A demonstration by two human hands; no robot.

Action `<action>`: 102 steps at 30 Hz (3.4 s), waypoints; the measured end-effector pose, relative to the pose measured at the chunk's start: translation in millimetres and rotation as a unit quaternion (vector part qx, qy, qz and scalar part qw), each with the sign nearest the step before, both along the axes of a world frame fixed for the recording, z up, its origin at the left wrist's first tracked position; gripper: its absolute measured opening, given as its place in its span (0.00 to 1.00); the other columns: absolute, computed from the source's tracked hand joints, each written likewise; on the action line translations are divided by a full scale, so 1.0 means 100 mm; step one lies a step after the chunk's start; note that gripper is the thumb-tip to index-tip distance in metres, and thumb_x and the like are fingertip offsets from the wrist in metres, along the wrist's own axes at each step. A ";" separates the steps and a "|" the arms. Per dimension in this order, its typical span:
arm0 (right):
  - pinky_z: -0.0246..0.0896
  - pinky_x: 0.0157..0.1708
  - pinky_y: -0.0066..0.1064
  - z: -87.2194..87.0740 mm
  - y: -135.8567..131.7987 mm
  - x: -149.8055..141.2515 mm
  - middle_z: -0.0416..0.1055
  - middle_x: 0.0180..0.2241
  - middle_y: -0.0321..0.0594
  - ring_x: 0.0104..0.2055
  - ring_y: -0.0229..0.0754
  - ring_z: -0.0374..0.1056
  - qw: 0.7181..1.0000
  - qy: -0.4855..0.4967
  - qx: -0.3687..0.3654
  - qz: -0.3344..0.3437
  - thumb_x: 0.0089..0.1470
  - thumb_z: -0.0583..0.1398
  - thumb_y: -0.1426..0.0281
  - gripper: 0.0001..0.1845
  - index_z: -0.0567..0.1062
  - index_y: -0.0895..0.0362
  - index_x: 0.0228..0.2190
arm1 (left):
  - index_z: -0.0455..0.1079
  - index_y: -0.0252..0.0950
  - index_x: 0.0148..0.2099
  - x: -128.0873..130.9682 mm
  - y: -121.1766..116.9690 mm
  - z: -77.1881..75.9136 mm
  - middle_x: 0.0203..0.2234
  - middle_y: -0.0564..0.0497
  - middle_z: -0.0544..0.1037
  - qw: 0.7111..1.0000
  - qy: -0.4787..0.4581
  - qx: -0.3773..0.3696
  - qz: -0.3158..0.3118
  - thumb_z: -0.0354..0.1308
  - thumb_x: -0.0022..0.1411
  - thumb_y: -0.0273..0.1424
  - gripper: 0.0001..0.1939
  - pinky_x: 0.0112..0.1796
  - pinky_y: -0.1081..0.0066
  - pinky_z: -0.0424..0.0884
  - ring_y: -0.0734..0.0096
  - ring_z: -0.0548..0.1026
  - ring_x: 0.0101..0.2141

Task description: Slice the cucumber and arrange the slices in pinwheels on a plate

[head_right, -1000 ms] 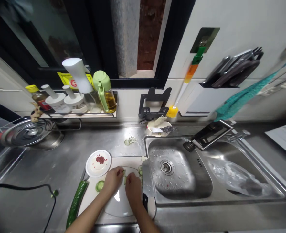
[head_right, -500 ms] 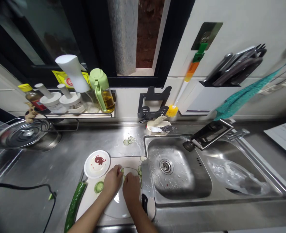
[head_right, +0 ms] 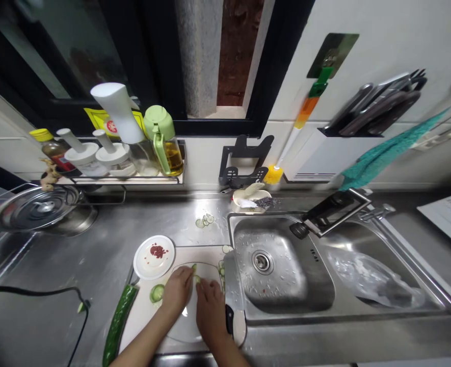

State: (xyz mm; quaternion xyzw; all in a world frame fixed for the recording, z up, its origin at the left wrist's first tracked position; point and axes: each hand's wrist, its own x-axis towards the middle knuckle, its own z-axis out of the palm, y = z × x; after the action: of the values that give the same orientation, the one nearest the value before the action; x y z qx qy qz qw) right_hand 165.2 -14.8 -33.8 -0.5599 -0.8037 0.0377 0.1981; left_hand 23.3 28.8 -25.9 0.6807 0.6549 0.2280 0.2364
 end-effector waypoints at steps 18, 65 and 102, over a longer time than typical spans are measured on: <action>0.60 0.39 0.43 -0.15 -0.09 -0.03 0.72 0.50 0.40 0.48 0.55 0.61 0.996 -0.093 0.005 -0.002 0.48 0.52 0.84 0.28 0.72 0.54 0.49 | 0.76 0.39 0.43 0.03 -0.03 -0.16 0.33 0.48 0.78 0.998 0.048 0.045 -0.008 0.49 0.64 0.24 0.15 0.39 0.71 0.70 0.69 0.74 0.35; 0.59 0.43 0.41 -0.09 -0.41 0.11 0.73 0.46 0.40 0.51 0.52 0.62 0.999 -0.010 -0.033 -0.010 0.52 0.54 0.78 0.18 0.76 0.50 0.40 | 0.64 0.39 0.28 -0.78 -0.52 0.12 0.23 0.53 0.73 0.966 -0.046 -0.119 0.226 0.53 0.54 0.33 0.05 0.31 0.73 0.63 0.68 0.72 0.26; 0.58 0.35 0.28 0.70 0.34 0.11 0.72 0.28 0.35 0.34 0.39 0.67 0.896 0.263 -0.357 0.032 0.48 0.57 0.72 0.06 0.75 0.56 0.25 | 0.69 0.34 0.38 -0.18 -0.27 0.36 0.17 0.58 0.72 0.630 -0.577 -0.431 0.289 0.70 0.44 0.28 0.18 0.17 0.84 0.57 0.83 0.70 0.16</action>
State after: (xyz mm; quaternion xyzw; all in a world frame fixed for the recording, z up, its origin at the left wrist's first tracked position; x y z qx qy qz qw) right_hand 176.1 19.3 36.6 -0.5363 -0.6722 0.4747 0.1874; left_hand 5.2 2.3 10.3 0.0062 0.5712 0.3227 0.7546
